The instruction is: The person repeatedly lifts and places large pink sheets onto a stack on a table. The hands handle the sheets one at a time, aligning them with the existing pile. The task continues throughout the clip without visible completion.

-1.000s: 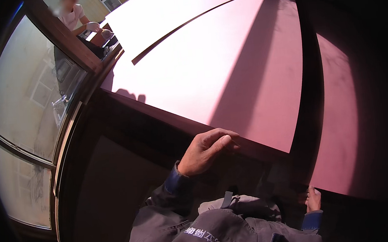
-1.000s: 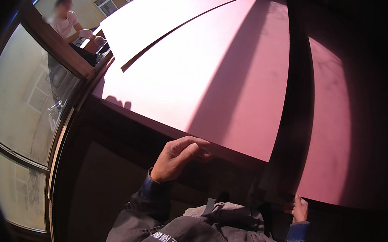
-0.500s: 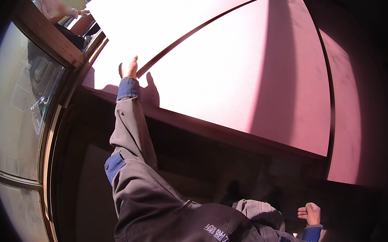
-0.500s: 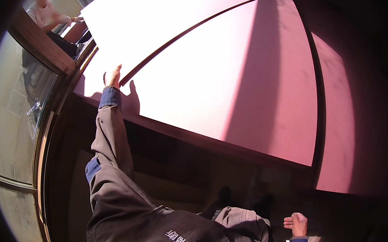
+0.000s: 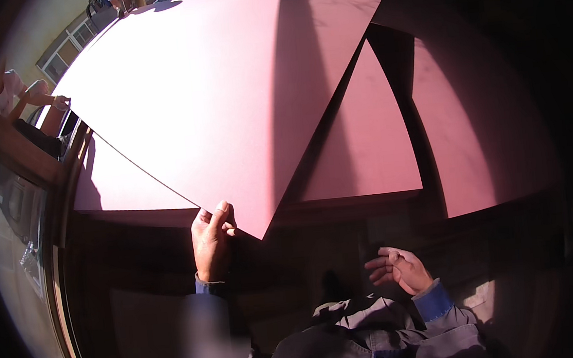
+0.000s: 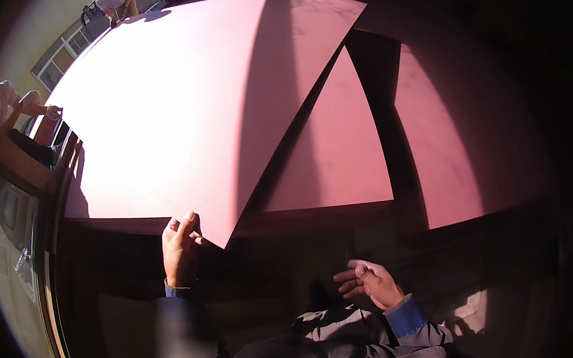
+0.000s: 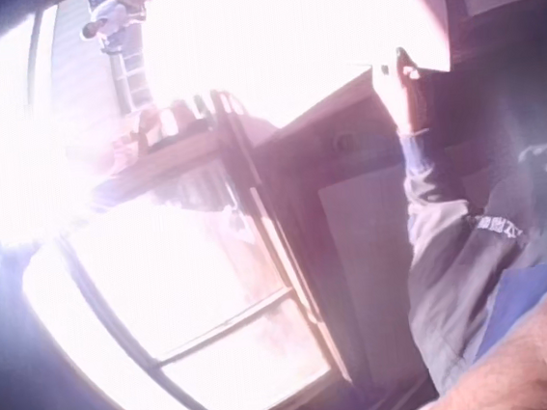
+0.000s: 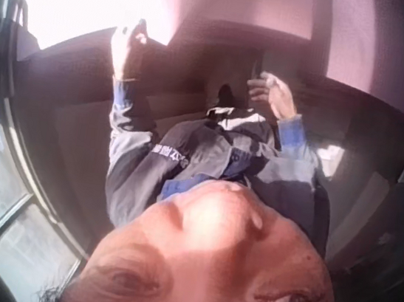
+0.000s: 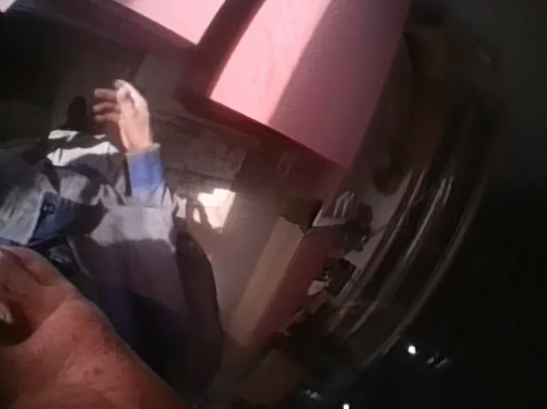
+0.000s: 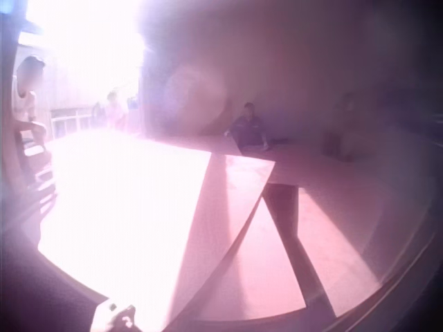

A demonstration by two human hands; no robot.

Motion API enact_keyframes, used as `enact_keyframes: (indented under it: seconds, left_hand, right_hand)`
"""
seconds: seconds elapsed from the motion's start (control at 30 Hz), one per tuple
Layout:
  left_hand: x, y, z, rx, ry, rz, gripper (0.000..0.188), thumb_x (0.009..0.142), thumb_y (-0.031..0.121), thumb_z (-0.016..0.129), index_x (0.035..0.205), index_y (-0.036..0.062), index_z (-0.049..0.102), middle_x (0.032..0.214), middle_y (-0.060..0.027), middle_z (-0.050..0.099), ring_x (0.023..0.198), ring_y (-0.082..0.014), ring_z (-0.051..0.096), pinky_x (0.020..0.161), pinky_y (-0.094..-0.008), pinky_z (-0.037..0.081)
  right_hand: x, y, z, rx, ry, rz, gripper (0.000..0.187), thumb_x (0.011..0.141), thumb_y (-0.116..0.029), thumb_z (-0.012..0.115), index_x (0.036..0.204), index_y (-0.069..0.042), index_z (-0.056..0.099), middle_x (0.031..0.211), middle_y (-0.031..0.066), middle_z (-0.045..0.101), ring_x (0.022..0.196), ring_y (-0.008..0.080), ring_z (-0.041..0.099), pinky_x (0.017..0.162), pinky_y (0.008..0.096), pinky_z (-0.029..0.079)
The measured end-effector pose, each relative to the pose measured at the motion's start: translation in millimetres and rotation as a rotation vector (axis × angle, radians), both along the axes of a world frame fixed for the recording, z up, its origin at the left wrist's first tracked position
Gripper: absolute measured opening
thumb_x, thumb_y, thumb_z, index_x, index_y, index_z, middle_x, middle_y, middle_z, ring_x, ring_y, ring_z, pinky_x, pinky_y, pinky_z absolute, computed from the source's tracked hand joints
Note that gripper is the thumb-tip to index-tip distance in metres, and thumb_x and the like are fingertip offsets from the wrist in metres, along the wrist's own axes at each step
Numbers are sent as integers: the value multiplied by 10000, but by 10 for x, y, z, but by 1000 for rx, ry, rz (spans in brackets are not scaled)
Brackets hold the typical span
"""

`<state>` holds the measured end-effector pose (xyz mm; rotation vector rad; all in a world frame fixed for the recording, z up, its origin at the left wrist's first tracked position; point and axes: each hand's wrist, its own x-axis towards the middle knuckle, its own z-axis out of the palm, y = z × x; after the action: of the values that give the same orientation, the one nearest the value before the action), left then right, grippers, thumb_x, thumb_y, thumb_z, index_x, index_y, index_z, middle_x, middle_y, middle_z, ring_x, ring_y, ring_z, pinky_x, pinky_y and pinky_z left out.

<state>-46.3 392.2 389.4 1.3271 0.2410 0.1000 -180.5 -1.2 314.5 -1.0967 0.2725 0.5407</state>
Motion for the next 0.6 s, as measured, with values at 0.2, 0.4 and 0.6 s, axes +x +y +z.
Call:
enact_keyframes:
  seconds: [0.2, 0.4, 0.6]
  left_hand:
    - [-1426, -1773, 74, -319, 167, -428, 200, 994, 199, 612, 1003, 2, 579, 816, -21, 606, 657, -89, 582, 649, -247, 532]
    - [-2504, -2815, -557, -305, 301, -981, 317, 996, 279, 632, 1049, -33, 645, 898, -23, 657, 772, -81, 617, 749, -238, 521]
    - [-2887, -2846, -338, -217, 228, -821, 523, 1011, 494, 523, 1083, -12, 638, 994, -89, 685, 960, -174, 640, 857, -312, 504]
  right_hand:
    - [-306, -91, 203, 173, -222, -435, 254, 1009, -292, 596, 1057, -43, 598, 1097, 8, 616, 970, 101, 556, 925, 296, 447]
    - [-1410, -981, 130, -19, -350, -633, 325, 953, -194, 624, 1188, 26, 580, 1123, 83, 641, 953, 168, 617, 861, 304, 490]
    - [-3148, -2490, -182, -160, -278, -754, 396, 932, -186, 628, 1272, 7, 563, 1136, 90, 636, 1003, 191, 601, 905, 341, 471]
